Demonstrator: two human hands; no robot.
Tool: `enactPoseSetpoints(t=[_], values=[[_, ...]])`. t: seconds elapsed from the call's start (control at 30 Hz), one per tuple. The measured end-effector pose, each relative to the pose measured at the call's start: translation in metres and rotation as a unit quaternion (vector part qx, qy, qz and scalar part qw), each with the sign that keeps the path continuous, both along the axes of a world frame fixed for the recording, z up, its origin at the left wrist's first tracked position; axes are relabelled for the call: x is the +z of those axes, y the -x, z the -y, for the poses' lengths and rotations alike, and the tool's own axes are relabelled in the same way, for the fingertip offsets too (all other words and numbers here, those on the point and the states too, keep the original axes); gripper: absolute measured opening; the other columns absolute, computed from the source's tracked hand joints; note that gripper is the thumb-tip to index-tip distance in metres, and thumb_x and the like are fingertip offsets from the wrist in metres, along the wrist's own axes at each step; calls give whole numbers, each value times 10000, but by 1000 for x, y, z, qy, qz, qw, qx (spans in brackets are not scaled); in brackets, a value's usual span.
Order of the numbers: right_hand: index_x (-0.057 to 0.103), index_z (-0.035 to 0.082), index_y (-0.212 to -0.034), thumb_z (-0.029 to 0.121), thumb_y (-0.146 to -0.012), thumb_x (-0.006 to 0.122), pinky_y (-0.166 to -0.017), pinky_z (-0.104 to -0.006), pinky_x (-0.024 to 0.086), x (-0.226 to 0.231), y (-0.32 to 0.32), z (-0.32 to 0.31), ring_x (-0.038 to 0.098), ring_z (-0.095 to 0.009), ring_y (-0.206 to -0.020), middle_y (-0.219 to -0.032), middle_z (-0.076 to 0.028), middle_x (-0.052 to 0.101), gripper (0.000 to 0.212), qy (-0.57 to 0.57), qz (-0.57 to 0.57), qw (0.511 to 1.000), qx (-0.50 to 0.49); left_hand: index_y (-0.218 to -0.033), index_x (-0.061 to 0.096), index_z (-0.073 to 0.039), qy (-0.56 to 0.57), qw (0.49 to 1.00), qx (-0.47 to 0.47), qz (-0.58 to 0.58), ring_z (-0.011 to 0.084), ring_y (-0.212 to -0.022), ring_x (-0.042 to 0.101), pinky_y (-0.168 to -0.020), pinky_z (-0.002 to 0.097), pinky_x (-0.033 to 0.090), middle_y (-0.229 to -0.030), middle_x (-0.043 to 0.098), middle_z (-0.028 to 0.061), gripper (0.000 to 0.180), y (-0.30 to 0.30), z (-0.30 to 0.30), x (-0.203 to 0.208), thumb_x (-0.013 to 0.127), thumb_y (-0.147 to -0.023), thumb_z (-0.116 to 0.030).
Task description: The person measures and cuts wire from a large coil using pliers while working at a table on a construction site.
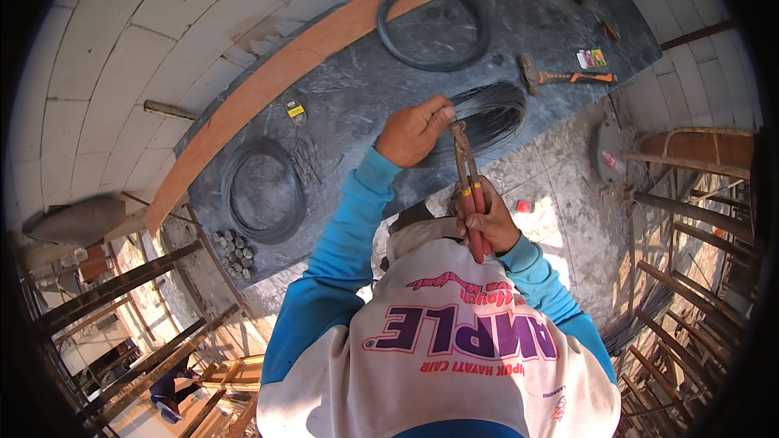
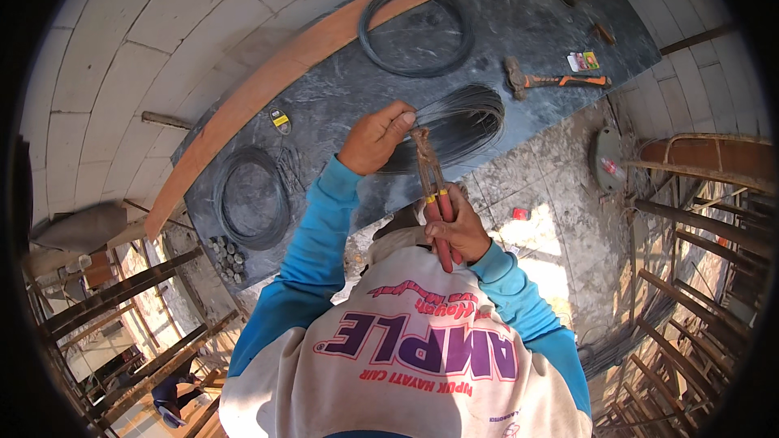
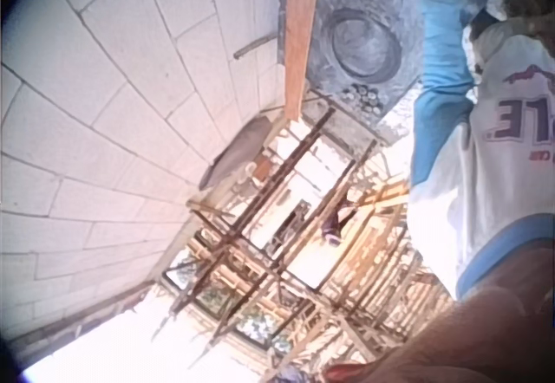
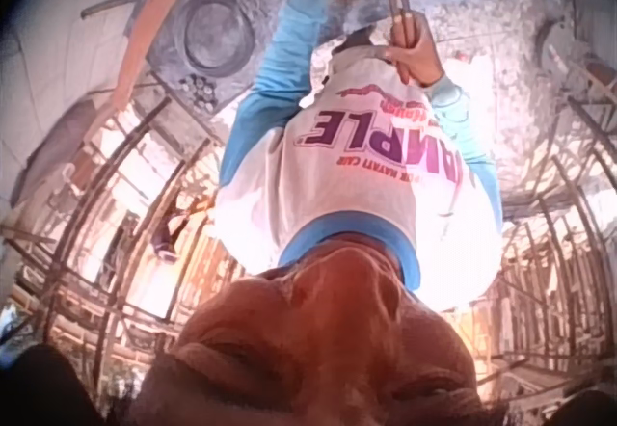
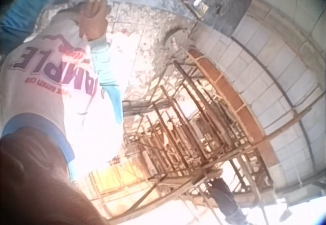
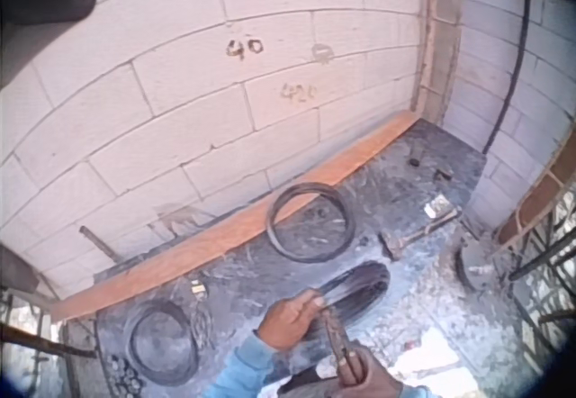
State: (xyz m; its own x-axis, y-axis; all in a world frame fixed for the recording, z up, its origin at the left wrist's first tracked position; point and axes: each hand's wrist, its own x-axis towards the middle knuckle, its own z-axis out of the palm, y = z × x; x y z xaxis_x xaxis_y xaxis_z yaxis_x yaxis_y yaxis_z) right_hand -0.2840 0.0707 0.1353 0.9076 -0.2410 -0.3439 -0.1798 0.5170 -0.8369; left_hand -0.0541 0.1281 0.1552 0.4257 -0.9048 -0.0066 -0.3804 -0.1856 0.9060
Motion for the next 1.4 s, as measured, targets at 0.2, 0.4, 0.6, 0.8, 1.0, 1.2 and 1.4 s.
enactPoseSetpoints(t=[0.2, 0.4, 0.6, 0.8, 1.0, 1.2, 1.4], values=[[409, -23, -1285, 106, -807, 650, -647, -298, 499, 27, 5, -9, 576, -152, -732, -917, -118, 595, 551, 210, -98, 973, -23, -989, 576, -79, -9, 1000, 2, 12, 328, -687, 585, -606, 403, 440, -731, 599, 152, 286, 3, 3, 7, 465, -982, -342], [264, -72, -1429, 347, -881, 455, -621, -350, 491, -35, 19, 12, 585, -262, -661, -901, -163, 620, 716, -430, 194, 871, 139, -975, 583, -59, -2, 1000, -1, 1, 208, -605, 524, -593, 345, 415, -666, 537, 115, 292, 3, 9, 8, 471, -990, -328], [302, -52, -1427, 239, -946, 515, -878, -297, 431, 7, 15, 45, 575, -172, -900, -1073, -147, 603, 601, -77, -29, 981, 174, -983, 579, -54, -11, 1000, -7, -7, 236, -639, 540, -605, 354, 420, -691, 550, 121, 297, 0, 8, 5, 468, -986, -330], [287, 57, -1474, 82, -872, 526, -879, -285, 449, 9, 35, 64, 539, -152, -1021, -1210, -96, 562, 647, 22, -77, 976, 201, -1020, 600, -53, -24, 999, 19, -16, 305, -683, 615, -633, 387, 453, -760, 628, 165, 336, -5, 9, 5, 548, -934, -373], [275, 5, -1463, 99, -898, 517, -889, -292, 455, -3, 55, 60, 544, -157, -1013, -1187, -103, 567, 621, -7, -39, 995, 96, -988, 625, -34, -2, 998, 61, 26, 233, -621, 617, -591, 357, 459, -726, 638, 152, 391, -5, 10, 1, 723, -802, -364], [225, -1, -1476, 113, -919, 486, -875, -327, 484, 3, 57, 62, 567, -178, -984, -1167, -108, 578, 625, 16, -36, 999, 24, -945, 632, -50, 0, 996, 54, 68, 224, -586, 629, -545, 344, 466, -701, 650, 136, 347, 2, 11, 2, 753, -750, -310], [220, -11, -1475, 126, -905, 490, -889, -326, 472, 1, 60, 60, 570, -187, -994, -1154, -122, 580, 645, 13, -42, 999, 8, -938, 638, -59, -32, 993, 67, 96, 248, -567, 640, -544, 346, 489, -679, 649, 130, 330, 12, 15, 13, 755, -738, -294]])
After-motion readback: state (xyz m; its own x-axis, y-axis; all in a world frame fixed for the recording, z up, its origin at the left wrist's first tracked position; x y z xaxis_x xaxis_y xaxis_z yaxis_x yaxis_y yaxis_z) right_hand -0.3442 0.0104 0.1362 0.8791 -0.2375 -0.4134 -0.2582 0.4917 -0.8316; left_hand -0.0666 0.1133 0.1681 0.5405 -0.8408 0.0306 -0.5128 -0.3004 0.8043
